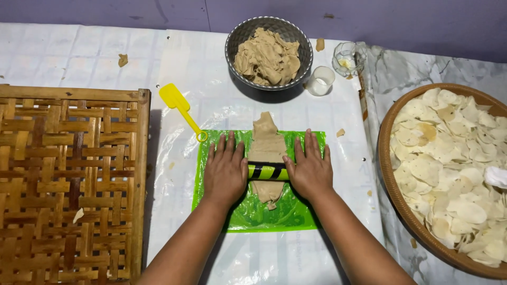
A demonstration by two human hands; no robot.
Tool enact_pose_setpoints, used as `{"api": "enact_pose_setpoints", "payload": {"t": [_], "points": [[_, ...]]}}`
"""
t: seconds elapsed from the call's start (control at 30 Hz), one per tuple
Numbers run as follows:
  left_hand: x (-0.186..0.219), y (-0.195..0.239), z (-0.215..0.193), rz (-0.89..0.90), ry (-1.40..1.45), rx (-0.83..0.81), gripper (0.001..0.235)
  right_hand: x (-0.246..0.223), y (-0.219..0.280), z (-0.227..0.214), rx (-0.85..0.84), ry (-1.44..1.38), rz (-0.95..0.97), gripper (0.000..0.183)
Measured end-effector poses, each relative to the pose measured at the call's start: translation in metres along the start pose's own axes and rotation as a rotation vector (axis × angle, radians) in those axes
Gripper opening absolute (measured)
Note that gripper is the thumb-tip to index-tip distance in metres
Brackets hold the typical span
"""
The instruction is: The person flattens a piece of dough on a green cutting board using a rolling pin. They repeatedly roll the dough back and forth, occasionally using a yellow spatula to lift and adjust the dough. The person also adds more dough from a metal bowl to the flattened sheet and continues rolling.
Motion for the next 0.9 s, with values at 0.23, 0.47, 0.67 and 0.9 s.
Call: {"api": "enact_pose_setpoints", "payload": {"t": [0.23, 0.47, 0.67, 0.9], "points": [[-0.003, 0.086, 0.038, 0.030, 0.032, -0.070, 0.058, 0.010, 0.080, 0.041, 0.062, 0.003, -0.087, 0.076], [0.001, 0.057, 0.020, 0.103, 0.019, 0.146, 0.063, 0.005, 0.059, 0.021, 0.226, 0.053, -0.154, 0.083], [-0.011, -0.042, 0.032, 0.037, -0.021, 0.056, 0.065, 0.014, -0.038, 0.018, 0.016, 0.041, -0.011, 0.074], [-0.009, -0.060, 0.014, -0.075, -0.033, -0.032, 0.064, 0.013, -0.067, 0.012, -0.003, -0.032, 0.035, 0.073]]}}
Point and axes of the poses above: each hand's wrist, its own y-axis away from the middle knuckle, its own z-axis out of the palm, x = y × z, the point moved 9 cm from there along -y, towards the middle knuckle, and after that the axes turned 8 degrees about x, right-handed, at the moved point
